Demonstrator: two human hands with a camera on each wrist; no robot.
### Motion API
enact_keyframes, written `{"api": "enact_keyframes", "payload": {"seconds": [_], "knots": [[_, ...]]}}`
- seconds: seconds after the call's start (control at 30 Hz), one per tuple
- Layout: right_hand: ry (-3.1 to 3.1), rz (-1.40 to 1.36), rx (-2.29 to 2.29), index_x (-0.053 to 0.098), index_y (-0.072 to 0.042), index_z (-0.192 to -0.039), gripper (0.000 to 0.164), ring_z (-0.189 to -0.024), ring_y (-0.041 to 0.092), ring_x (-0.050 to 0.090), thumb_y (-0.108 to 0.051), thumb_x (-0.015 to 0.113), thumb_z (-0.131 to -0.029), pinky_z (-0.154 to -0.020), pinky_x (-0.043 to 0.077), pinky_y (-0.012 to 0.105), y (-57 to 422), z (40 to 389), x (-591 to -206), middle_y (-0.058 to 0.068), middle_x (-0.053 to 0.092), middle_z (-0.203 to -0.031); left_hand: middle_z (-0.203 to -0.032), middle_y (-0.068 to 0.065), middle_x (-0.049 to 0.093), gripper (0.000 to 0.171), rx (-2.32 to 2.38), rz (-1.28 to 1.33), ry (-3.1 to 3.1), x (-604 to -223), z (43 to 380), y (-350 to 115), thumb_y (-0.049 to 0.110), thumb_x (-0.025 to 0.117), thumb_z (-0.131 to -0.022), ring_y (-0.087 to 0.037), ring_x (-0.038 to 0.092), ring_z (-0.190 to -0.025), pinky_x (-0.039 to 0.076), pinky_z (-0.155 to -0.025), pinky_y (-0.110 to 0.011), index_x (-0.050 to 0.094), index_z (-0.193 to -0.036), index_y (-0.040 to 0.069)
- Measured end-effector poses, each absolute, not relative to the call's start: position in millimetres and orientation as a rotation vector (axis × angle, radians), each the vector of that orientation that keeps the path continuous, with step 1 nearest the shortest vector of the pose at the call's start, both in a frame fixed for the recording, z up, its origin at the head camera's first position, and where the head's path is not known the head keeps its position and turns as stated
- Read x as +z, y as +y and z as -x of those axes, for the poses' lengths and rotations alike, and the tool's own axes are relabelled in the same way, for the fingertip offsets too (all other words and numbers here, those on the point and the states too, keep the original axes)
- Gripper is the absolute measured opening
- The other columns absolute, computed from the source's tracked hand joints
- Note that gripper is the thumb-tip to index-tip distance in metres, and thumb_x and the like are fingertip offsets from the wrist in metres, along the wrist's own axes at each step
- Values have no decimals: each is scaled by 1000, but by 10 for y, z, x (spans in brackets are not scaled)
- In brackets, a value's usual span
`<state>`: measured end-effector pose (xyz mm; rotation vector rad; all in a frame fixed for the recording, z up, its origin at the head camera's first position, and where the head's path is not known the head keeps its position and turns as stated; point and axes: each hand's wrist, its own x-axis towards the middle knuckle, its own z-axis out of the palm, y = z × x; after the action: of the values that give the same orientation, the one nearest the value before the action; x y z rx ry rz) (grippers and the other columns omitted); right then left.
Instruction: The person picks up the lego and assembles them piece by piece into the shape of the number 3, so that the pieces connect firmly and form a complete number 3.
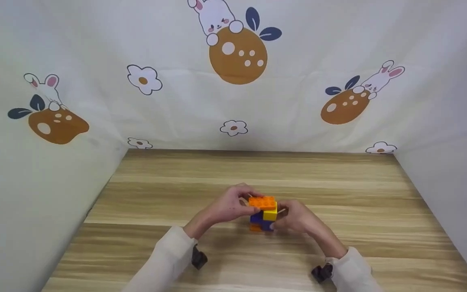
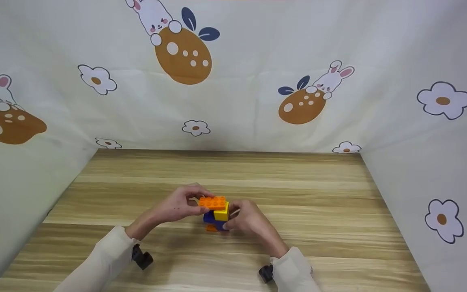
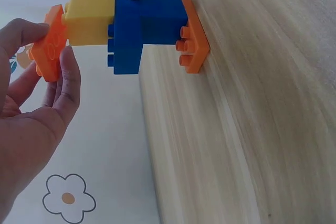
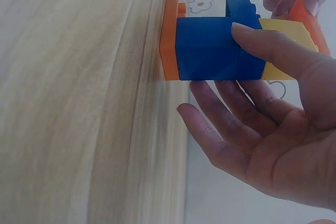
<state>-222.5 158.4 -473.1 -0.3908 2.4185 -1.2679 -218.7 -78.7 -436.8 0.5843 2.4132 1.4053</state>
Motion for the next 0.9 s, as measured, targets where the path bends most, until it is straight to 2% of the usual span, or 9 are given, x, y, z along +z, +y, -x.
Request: {"api": "enact_keyframes", "payload": {"seconds": [0.17, 0.33, 0.53, 0.7, 0.9], "knots": [[2415, 408, -1268, 69, 0, -115, 45, -94, 22, 70, -5, 85, -74, -86, 58, 39, 1588, 2220, -4733, 15, 74, -108, -119, 3, 64, 32, 1394, -579, 2401, -4390, 2199, -780, 22, 74, -90, -17, 58, -104, 55, -91, -35, 71, -122, 22], [2415, 410, -1268, 69, 1, -116, 46, -94, 22, 69, -5, 85, -73, -84, 58, 37, 1592, 2224, -4733, 15, 74, -108, -122, 3, 66, 33, 1400, -566, 2377, -4393, 2207, -784, 19, 73, -89, -19, 59, -103, 54, -84, -34, 71, -121, 25], [2411, 399, -1293, 70, 0, -115, 44, -94, 22, 70, -4, 85, -74, -84, 58, 36, 1593, 2233, -4740, 15, 74, -107, -122, 2, 67, 31, 1393, -630, 2417, -4407, 2213, -758, 19, 75, -88, -17, 58, -100, 54, -82, -30, 72, -120, 22], [2403, 436, -1309, 69, 4, -114, 44, -94, 24, 72, -2, 84, -74, -82, 59, 36, 1598, 2227, -4748, 19, 74, -107, -119, 0, 69, 31, 1409, -659, 2462, -4428, 2203, -717, 29, 78, -89, -15, 58, -96, 51, -80, -27, 74, -117, 18], [2416, 402, -1287, 69, 3, -115, 45, -94, 24, 71, -4, 84, -73, -83, 59, 37, 1589, 2214, -4738, 19, 74, -108, -111, 2, 68, 30, 1411, -617, 2483, -4440, 2202, -691, 30, 78, -88, -15, 57, -94, 49, -79, -27, 75, -116, 19]]}}
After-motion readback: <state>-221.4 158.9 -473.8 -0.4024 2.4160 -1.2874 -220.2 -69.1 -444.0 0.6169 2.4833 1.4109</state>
